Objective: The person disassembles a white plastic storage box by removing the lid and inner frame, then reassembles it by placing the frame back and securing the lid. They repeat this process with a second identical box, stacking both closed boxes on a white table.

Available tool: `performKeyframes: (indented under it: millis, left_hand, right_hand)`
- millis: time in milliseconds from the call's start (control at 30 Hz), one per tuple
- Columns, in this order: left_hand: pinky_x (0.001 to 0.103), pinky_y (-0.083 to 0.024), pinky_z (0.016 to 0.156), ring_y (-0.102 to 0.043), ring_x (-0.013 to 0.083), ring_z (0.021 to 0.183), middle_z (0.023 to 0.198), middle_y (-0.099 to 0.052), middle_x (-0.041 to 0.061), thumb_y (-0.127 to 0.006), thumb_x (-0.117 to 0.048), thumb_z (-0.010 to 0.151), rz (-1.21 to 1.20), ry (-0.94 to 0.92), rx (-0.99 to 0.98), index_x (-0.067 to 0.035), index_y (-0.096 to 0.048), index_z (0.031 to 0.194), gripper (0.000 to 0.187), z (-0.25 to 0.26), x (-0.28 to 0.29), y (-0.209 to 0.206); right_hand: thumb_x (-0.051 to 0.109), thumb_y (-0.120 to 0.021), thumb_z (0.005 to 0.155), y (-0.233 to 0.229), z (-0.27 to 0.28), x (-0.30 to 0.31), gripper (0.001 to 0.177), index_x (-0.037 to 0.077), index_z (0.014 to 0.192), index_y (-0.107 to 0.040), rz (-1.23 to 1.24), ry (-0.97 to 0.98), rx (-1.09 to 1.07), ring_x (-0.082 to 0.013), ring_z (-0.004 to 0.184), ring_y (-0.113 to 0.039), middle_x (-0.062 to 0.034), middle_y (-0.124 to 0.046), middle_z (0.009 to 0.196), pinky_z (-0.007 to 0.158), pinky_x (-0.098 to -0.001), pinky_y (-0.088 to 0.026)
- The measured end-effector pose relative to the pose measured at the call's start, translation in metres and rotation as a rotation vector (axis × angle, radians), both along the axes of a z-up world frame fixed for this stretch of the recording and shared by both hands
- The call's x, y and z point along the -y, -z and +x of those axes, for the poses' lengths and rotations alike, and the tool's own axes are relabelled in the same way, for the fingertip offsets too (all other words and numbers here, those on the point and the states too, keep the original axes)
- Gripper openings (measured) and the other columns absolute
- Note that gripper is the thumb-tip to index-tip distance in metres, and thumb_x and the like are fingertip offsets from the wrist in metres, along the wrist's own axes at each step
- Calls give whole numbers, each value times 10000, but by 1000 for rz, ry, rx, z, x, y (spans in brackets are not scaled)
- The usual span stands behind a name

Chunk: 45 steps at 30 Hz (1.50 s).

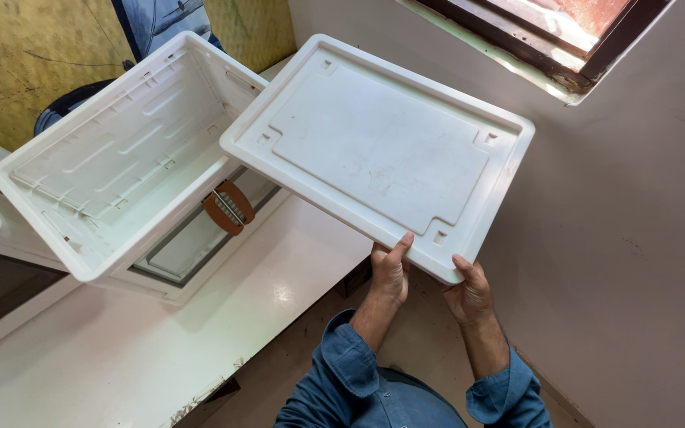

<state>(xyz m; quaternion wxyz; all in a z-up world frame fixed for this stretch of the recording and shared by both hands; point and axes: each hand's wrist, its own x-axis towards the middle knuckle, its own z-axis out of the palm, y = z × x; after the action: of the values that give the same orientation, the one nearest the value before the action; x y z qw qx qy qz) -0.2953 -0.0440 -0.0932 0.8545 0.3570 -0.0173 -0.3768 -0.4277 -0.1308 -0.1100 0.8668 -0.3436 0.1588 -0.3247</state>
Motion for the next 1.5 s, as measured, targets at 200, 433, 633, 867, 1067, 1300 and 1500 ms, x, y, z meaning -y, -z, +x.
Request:
performKeyframes:
  millis: [200,433,633,867,1067,1300,1500]
  left_hand:
    - [372,-449,1079,-555,198,1232,1300,-581,99,-764,-143,869,40,128,33,-23,-462,1419,639,13,1,7]
    - [424,-433,1102,-548,249,1253,1318,-579,129,-773,-151,850,1,234,43,-14,-464,1413,657,31,7,7]
    - [425,-446,1092,-567,255,1237,1290,-610,130,-785,-164,842,29,298,12,8,-482,1400,658,35,14,13]
    - [421,-442,1101,-562,256,1252,1297,-608,124,-788,-157,831,26,325,13,1,-488,1390,654,34,26,11]
    - [417,-460,1090,-578,251,1233,1275,-615,136,-781,-169,855,47,349,-12,23,-499,1379,624,38,23,10]
    - [416,-491,1034,-586,252,1161,1213,-606,118,-769,-158,885,-121,366,-47,22,-501,1357,572,49,28,12]
    - [432,-493,1047,-592,256,1174,1210,-621,119,-756,-188,898,-93,402,-101,9,-496,1356,562,42,42,16]
  right_hand:
    - [187,-668,951,6,-3,-11,644,-83,1466,-392,38,51,-22,-209,1226,-624,-177,-596,1321,1043,-353,-515]
    - [169,-678,928,5,2,-17,686,-18,1505,-357,22,94,-62,-180,1243,-595,-125,-565,1343,1049,-336,-515]
    - [167,-675,917,11,0,-15,698,-2,1512,-351,41,127,-86,-179,1236,-598,-112,-564,1343,1042,-347,-507]
    - [162,-683,912,14,-3,-4,702,-5,1518,-370,15,169,-90,-196,1277,-570,-106,-561,1366,1080,-366,-479]
    - [161,-685,885,4,0,-9,718,17,1517,-378,-3,189,-127,-202,1280,-557,-84,-560,1363,1068,-376,-470]
    - [114,-686,849,-7,9,-11,768,67,1534,-343,-102,245,-146,-218,1262,-534,-86,-525,1337,1006,-419,-494]
    - [95,-687,878,-1,-2,3,748,25,1546,-360,-141,267,-141,-225,1299,-531,-122,-530,1361,1068,-401,-481]
